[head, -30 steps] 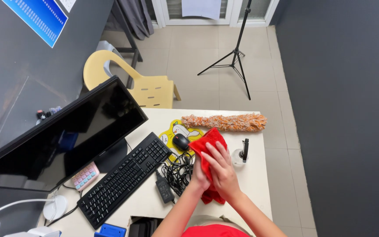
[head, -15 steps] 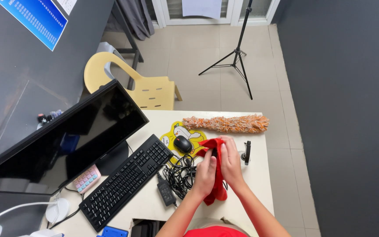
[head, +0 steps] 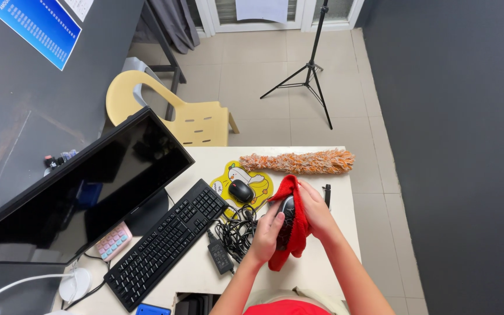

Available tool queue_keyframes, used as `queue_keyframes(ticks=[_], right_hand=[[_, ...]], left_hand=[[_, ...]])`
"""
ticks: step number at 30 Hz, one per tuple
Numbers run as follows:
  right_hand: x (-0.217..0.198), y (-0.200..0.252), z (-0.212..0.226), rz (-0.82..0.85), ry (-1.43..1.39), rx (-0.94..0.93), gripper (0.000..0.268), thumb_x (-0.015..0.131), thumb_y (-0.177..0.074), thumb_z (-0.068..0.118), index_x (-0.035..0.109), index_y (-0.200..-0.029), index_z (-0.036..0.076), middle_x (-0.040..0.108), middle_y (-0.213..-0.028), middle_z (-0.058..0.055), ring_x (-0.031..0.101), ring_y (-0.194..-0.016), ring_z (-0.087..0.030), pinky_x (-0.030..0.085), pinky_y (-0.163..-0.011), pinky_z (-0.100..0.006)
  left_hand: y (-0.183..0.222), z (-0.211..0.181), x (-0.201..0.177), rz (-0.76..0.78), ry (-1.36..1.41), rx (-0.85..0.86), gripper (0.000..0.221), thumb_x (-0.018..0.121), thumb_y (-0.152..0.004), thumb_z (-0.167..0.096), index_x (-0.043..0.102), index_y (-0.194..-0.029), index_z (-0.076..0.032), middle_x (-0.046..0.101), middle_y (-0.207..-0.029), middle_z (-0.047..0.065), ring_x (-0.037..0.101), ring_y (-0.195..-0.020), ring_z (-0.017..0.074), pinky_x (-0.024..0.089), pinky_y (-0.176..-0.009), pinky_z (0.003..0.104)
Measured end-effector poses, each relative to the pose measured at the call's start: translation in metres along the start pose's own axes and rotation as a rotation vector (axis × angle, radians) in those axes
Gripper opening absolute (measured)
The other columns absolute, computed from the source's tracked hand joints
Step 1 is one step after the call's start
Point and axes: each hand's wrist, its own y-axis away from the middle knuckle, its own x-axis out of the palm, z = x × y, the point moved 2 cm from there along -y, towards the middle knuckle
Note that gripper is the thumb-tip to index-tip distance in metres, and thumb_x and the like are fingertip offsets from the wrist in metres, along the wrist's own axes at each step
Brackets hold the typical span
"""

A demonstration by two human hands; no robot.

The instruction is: Organizing printed shirts and cables in a workspace, then cleaning a handheld electronic device with a spray and cloth.

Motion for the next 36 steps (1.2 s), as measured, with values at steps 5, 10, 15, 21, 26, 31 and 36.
queue_keyframes(ticks=[5, 10, 15, 21, 26, 31, 36], right_hand=[[0.004, 0.012, 0.011, 0.140, -0.046, 0.015, 0.032, 0.048, -0.109, 0.023, 0.063, -0.129, 0.003, 0.067, -0.101, -0.006, 0.062, -0.082, -0.010, 0.053, -0.069, -0.028], [0.012, 0.020, 0.014, 0.149, -0.136, 0.024, 0.033, 0.047, -0.106, 0.024, 0.062, -0.127, 0.002, 0.071, -0.108, -0.007, 0.068, -0.090, -0.012, 0.058, -0.077, -0.031], [0.035, 0.047, 0.040, 0.149, 0.127, -0.219, 0.036, 0.043, -0.105, 0.023, 0.058, -0.133, 0.008, 0.067, -0.129, -0.004, 0.062, -0.118, -0.015, 0.048, -0.103, -0.030], [0.023, 0.039, 0.014, 0.120, 0.744, -0.588, 0.022, 0.055, -0.103, 0.014, 0.067, -0.118, 0.003, 0.066, -0.109, -0.014, 0.067, -0.105, -0.020, 0.052, -0.094, -0.034], [0.002, 0.018, -0.008, -0.001, 0.349, -0.350, 0.027, 0.049, -0.109, 0.018, 0.067, -0.117, -0.001, 0.070, -0.104, -0.010, 0.065, -0.096, -0.018, 0.053, -0.087, -0.031], [0.009, 0.023, -0.005, -0.027, -0.161, -0.107, 0.035, 0.044, -0.111, 0.026, 0.059, -0.128, -0.001, 0.071, -0.112, -0.013, 0.066, -0.100, -0.022, 0.053, -0.091, -0.038], [0.035, 0.051, -0.012, 0.192, -0.413, -0.068, 0.055, 0.035, -0.107, 0.029, 0.029, -0.160, 0.013, 0.044, -0.156, -0.011, 0.047, -0.140, -0.024, 0.037, -0.116, -0.040]], left_hand=[[0.000, -0.005, -0.001, 0.046, 0.183, -0.019, 0.058, 0.045, -0.108, -0.038, 0.047, -0.149, 0.002, 0.058, -0.142, 0.013, 0.055, -0.131, 0.0197, 0.039, -0.114, 0.031], [0.001, -0.004, 0.000, 0.053, 0.372, -0.139, 0.056, 0.047, -0.108, -0.036, 0.049, -0.149, 0.001, 0.060, -0.136, 0.016, 0.057, -0.126, 0.0226, 0.041, -0.111, 0.036], [-0.004, 0.007, -0.006, -0.069, 0.077, -0.124, 0.066, 0.036, -0.106, -0.051, 0.044, -0.150, -0.002, 0.055, -0.145, 0.010, 0.052, -0.135, 0.0183, 0.036, -0.115, 0.031], [0.002, 0.022, -0.004, 0.014, -0.409, -0.445, 0.069, 0.036, -0.109, -0.051, 0.039, -0.168, -0.014, 0.072, -0.115, 0.028, 0.071, -0.107, 0.0313, 0.051, -0.098, 0.039], [0.002, -0.023, 0.014, -0.019, -0.272, -0.253, 0.062, 0.048, -0.101, -0.046, 0.045, -0.151, -0.010, 0.069, -0.125, 0.020, 0.067, -0.113, 0.0229, 0.049, -0.100, 0.033], [-0.006, 0.017, 0.015, -0.241, 0.312, -0.209, 0.053, 0.045, -0.107, -0.041, 0.047, -0.150, -0.011, 0.058, -0.147, 0.012, 0.055, -0.134, 0.0176, 0.039, -0.114, 0.030], [-0.023, -0.014, 0.010, -0.535, -0.277, 0.042, 0.054, 0.039, -0.110, -0.039, 0.053, -0.148, -0.004, 0.054, -0.129, 0.015, 0.055, -0.114, 0.0234, 0.042, -0.108, 0.034]])
